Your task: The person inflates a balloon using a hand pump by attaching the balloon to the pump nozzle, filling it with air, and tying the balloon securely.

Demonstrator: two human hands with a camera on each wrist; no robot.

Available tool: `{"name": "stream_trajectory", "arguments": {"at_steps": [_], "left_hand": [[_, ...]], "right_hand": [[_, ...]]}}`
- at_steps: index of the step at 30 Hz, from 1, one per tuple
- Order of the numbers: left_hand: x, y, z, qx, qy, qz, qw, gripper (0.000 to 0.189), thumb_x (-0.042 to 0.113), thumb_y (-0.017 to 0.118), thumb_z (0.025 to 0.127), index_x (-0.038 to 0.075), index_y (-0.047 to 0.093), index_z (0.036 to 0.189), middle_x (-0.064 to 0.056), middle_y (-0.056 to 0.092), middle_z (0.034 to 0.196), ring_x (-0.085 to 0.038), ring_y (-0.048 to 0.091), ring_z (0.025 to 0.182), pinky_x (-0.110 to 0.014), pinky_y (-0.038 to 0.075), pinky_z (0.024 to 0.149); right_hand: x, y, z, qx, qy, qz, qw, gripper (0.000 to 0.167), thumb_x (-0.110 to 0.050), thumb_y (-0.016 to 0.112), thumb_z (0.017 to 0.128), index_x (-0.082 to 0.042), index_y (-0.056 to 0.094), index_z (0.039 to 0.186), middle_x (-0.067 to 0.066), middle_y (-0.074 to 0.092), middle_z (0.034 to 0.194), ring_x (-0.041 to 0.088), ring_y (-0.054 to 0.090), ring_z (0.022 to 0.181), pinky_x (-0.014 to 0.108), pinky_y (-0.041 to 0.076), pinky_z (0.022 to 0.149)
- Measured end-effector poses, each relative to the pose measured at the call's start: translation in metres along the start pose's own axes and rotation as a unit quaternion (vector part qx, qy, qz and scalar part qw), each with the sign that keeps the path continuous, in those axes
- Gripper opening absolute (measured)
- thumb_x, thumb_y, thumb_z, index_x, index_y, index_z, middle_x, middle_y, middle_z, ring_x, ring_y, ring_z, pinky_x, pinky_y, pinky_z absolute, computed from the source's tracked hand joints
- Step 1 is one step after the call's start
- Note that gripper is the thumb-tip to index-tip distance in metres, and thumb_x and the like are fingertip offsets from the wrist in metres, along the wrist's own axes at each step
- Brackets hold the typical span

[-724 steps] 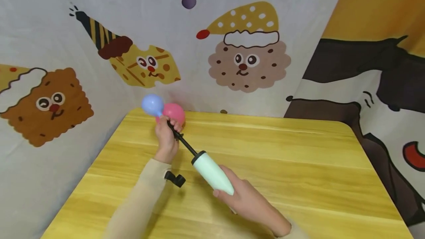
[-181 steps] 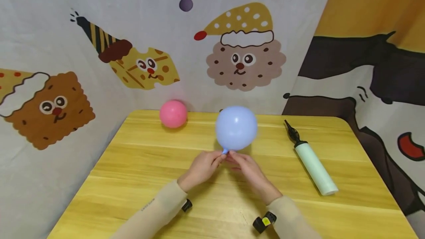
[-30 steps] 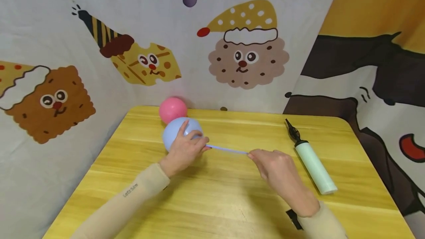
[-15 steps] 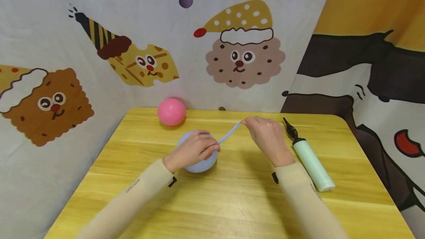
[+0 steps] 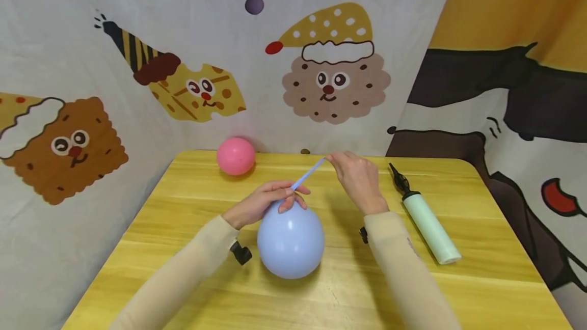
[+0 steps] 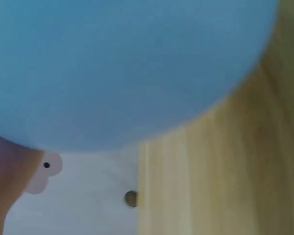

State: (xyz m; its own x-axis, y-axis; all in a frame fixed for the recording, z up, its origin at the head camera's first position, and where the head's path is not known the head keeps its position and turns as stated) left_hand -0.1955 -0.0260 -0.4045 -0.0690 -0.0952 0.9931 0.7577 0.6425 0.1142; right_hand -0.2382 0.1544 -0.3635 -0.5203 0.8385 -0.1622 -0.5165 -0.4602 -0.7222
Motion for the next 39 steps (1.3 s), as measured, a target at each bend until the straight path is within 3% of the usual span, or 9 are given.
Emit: {"name": "stream_trajectory", "arguments": {"at_steps": [4, 9, 13, 16, 23, 27, 31, 35, 39], "left_hand": [[-0.004, 0.002, -0.005, -0.013, 0.001, -0.085, 0.9963, 0.043, 0.014, 0.039, 0.112, -0.012, 0.041, 0.146, 0.007, 0.058, 0.078, -0.022, 0.070, 0.109, -0.051, 0.046, 0.110], [-0.010, 0.004, -0.011, -0.016, -0.014, -0.116, 0.9931, 0.041, 0.018, 0.045, 0.111, -0.004, 0.044, 0.146, 0.007, 0.061, 0.080, -0.022, 0.070, 0.105, -0.050, 0.050, 0.106], [-0.013, 0.009, -0.016, -0.026, -0.031, -0.107, 0.9934, 0.043, 0.022, 0.050, 0.110, 0.003, 0.046, 0.148, -0.002, 0.072, 0.115, -0.022, 0.069, 0.107, -0.048, 0.053, 0.102], [-0.009, 0.013, -0.020, -0.035, -0.026, -0.129, 0.9906, 0.052, 0.027, 0.053, 0.109, 0.009, 0.042, 0.156, -0.006, 0.057, 0.149, -0.021, 0.067, 0.111, -0.046, 0.055, 0.100], [0.014, -0.005, -0.016, 0.054, 0.058, -0.226, 0.9709, 0.080, 0.043, 0.069, 0.100, 0.013, 0.032, 0.163, 0.005, 0.031, 0.168, -0.014, 0.064, 0.116, -0.035, 0.056, 0.097], [0.019, -0.015, -0.010, 0.099, 0.077, -0.202, 0.9715, 0.063, 0.034, 0.054, 0.109, 0.011, 0.031, 0.163, 0.005, 0.029, 0.169, -0.013, 0.064, 0.116, -0.034, 0.054, 0.101], [0.016, -0.025, -0.005, 0.138, 0.058, -0.128, 0.9805, 0.048, 0.025, 0.045, 0.113, 0.009, 0.042, 0.158, 0.003, 0.037, 0.165, -0.009, 0.051, 0.135, -0.035, 0.040, 0.116], [0.012, -0.027, 0.001, 0.142, 0.019, -0.049, 0.9885, 0.042, 0.025, 0.050, 0.111, 0.010, 0.055, 0.150, 0.006, 0.047, 0.158, -0.011, 0.033, 0.150, -0.044, 0.028, 0.123], [0.009, -0.028, 0.005, 0.137, -0.012, 0.040, 0.9897, 0.039, 0.029, 0.052, 0.110, 0.016, 0.060, 0.146, 0.009, 0.054, 0.152, -0.014, 0.042, 0.146, -0.048, 0.033, 0.120]], "right_hand": [[0.000, 0.003, 0.004, -0.016, 0.015, 0.012, 0.9997, 0.029, -0.036, 0.061, 0.104, -0.012, 0.063, 0.087, 0.004, 0.057, 0.063, 0.023, 0.046, 0.044, 0.038, 0.038, 0.040], [0.000, 0.003, 0.008, -0.020, 0.023, 0.023, 0.9993, 0.020, -0.028, 0.068, 0.101, -0.012, 0.065, 0.089, 0.007, 0.063, 0.068, 0.028, 0.056, 0.050, 0.044, 0.045, 0.044], [-0.001, 0.001, 0.009, -0.007, 0.010, 0.024, 0.9996, 0.025, -0.033, 0.063, 0.103, -0.012, 0.066, 0.090, 0.009, 0.066, 0.070, 0.032, 0.060, 0.052, 0.046, 0.047, 0.044], [-0.005, 0.002, 0.007, -0.005, -0.018, 0.031, 0.9994, 0.034, -0.039, 0.053, 0.106, -0.011, 0.065, 0.091, 0.007, 0.064, 0.069, 0.029, 0.059, 0.052, 0.044, 0.047, 0.045], [-0.030, 0.006, -0.010, -0.015, -0.102, 0.068, 0.9923, 0.036, -0.037, 0.047, 0.111, -0.012, 0.061, 0.089, -0.002, 0.050, 0.062, 0.014, 0.041, 0.047, 0.030, 0.040, 0.043], [-0.049, 0.005, -0.017, -0.053, -0.108, 0.081, 0.9894, 0.022, -0.027, 0.059, 0.108, -0.015, 0.061, 0.089, -0.006, 0.052, 0.066, 0.010, 0.045, 0.050, 0.028, 0.043, 0.045], [-0.066, 0.001, -0.021, -0.102, -0.108, 0.104, 0.9834, 0.010, -0.011, 0.069, 0.098, -0.017, 0.061, 0.094, -0.006, 0.058, 0.076, 0.009, 0.055, 0.061, 0.029, 0.050, 0.051], [-0.077, -0.005, -0.020, -0.123, -0.130, 0.092, 0.9796, 0.013, -0.006, 0.069, 0.098, -0.014, 0.059, 0.096, -0.004, 0.055, 0.077, 0.010, 0.053, 0.064, 0.028, 0.051, 0.054], [-0.087, -0.010, -0.018, -0.129, -0.164, 0.059, 0.9762, 0.017, -0.006, 0.073, 0.096, -0.011, 0.057, 0.093, -0.003, 0.053, 0.072, 0.011, 0.050, 0.060, 0.027, 0.048, 0.051]]}}
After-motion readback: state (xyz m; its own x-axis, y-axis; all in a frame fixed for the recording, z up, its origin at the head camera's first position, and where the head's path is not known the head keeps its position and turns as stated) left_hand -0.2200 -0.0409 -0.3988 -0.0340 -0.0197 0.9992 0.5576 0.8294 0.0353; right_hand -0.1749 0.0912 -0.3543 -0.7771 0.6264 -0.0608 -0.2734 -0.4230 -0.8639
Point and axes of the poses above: each hand's wrist, its own z-axis towards the middle knuckle, its own y-axis out of the palm, x = y × z, the point moved 8 cm from there along z, towards the middle knuckle
